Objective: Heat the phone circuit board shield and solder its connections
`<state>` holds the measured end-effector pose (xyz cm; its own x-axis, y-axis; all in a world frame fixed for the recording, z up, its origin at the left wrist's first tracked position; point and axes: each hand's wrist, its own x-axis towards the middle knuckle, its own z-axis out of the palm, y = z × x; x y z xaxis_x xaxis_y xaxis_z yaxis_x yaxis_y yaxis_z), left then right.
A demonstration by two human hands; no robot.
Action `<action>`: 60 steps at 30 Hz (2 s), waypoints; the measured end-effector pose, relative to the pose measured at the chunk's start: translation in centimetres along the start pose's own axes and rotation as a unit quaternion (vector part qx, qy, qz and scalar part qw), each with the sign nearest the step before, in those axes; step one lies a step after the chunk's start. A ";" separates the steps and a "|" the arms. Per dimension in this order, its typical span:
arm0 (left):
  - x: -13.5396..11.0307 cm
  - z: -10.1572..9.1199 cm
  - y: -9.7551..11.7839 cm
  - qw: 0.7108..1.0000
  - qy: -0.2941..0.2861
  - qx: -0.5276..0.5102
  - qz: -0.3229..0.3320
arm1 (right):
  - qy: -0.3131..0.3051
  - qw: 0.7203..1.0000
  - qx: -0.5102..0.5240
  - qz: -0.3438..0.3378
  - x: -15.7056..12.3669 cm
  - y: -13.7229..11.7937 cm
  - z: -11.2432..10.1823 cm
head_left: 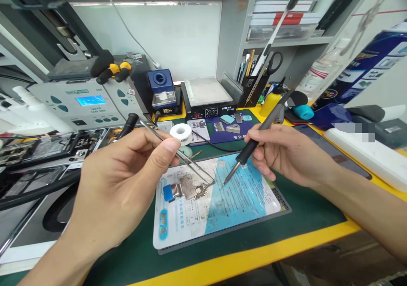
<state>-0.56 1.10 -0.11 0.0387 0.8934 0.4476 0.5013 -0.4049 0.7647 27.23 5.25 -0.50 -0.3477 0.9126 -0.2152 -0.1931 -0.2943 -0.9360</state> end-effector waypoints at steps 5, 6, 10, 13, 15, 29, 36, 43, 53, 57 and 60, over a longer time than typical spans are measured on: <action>0.0 0.1 0.2 1.000 -0.002 0.009 0.008 | -0.001 1.000 0.008 0.001 0.1 0.0 0.0; -0.1 0.1 0.2 1.000 -0.002 0.010 0.007 | -0.001 1.000 0.008 0.001 0.2 0.0 0.0; -0.1 0.1 0.2 1.000 -0.005 0.009 0.011 | -0.002 1.000 0.009 0.001 0.1 0.0 0.0; 0.0 0.2 0.1 1.000 -0.005 0.014 0.015 | -0.001 1.000 0.012 0.002 0.1 0.0 0.0; 0.0 0.3 0.1 1.000 -0.003 0.016 0.016 | -0.002 1.000 0.013 -0.001 0.0 0.0 0.0; -0.2 0.2 0.1 0.999 0.026 0.037 0.014 | 0.003 1.000 0.007 0.003 0.0 -0.1 0.1; -0.4 0.3 0.2 0.999 0.033 0.031 0.017 | 0.003 1.000 0.006 0.001 0.1 0.0 0.0; -0.5 0.4 0.3 0.999 0.037 0.034 0.014 | 0.005 1.000 0.002 0.003 0.1 -0.1 0.1; -0.9 0.3 -0.4 0.997 0.052 0.054 0.000 | 0.016 1.000 0.001 0.006 -0.1 -0.2 0.3; -1.0 0.4 -0.3 0.997 0.052 0.057 0.001 | 0.015 1.000 -0.005 -0.009 -0.2 -0.1 0.5; -1.0 0.3 -0.3 0.997 0.056 0.061 0.005 | 0.012 1.000 -0.010 -0.015 -0.3 -0.1 0.6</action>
<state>-0.50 0.41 -0.93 -0.0487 0.8593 0.5091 0.6030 -0.3810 0.7009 26.79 4.85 -0.18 -0.3193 0.9275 -0.1943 -0.1851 -0.2621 -0.9471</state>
